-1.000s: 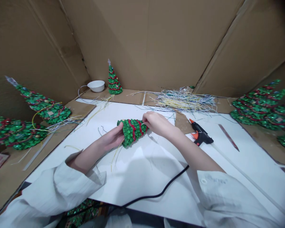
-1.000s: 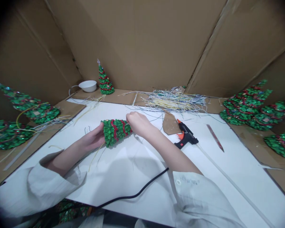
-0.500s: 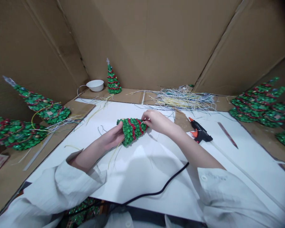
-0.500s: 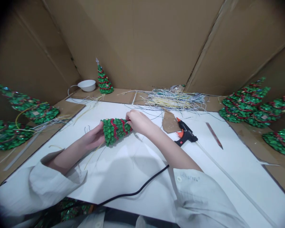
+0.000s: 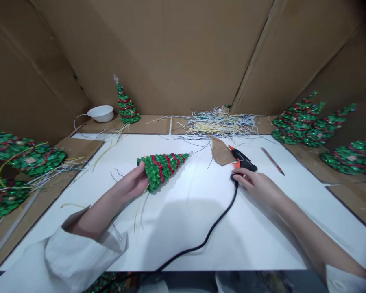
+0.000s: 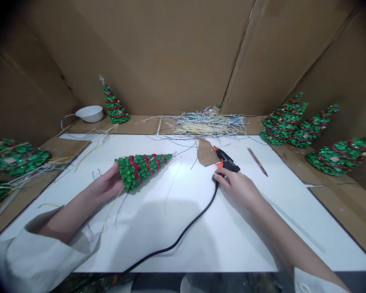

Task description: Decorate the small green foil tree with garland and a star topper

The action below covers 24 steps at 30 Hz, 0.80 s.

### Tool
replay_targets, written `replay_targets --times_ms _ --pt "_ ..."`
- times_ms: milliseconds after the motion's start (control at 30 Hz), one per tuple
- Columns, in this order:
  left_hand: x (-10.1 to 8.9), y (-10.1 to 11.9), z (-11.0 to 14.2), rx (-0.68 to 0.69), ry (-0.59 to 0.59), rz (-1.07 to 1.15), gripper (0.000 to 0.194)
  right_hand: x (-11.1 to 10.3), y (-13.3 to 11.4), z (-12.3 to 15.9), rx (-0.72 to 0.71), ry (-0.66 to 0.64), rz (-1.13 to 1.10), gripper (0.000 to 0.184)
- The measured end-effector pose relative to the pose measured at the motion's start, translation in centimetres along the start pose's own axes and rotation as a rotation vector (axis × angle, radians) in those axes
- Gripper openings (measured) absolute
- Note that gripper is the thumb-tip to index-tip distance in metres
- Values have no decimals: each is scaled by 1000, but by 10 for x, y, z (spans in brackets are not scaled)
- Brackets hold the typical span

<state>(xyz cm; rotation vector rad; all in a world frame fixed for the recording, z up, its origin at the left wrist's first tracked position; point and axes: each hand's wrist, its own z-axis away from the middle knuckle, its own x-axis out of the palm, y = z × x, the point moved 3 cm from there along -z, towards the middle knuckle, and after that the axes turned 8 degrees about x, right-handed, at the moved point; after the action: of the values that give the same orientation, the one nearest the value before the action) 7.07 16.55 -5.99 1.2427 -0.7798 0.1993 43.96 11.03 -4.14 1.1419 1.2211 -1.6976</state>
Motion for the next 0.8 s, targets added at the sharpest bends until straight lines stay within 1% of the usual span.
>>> replay_targets --times_ms 67,133,200,267,333,400,467,533,567,633,800 --pt "-1 1 0 -2 14 7 40 6 2 1 -31 -21 -80 40" --pt "-2 1 0 0 24 -11 38 9 0 0 -39 -8 -127 37" --pt "-4 2 0 7 29 -40 36 11 2 0 -3 43 -161 36" --pt "-5 2 0 14 33 -65 35 13 6 1 37 105 -271 38" --pt "-8 2 -1 3 52 -83 34 18 11 2 67 134 -492 42" --pt "-10 2 -1 -7 78 -100 36 23 16 -1 86 154 -743 41" --pt "-13 2 -1 -6 94 -115 37 26 19 -4 98 233 -955 39" --pt "-15 3 -1 -11 83 -129 38 26 21 -7 108 332 -1157 52" --pt "-16 3 -1 -13 77 -131 38 25 21 -8 112 352 -1237 57" --pt "-17 3 -1 -11 73 -127 38 23 17 -7 96 315 -1311 59" --pt "-16 3 1 8 87 -145 40 24 -1 3 4 101 -1303 55"
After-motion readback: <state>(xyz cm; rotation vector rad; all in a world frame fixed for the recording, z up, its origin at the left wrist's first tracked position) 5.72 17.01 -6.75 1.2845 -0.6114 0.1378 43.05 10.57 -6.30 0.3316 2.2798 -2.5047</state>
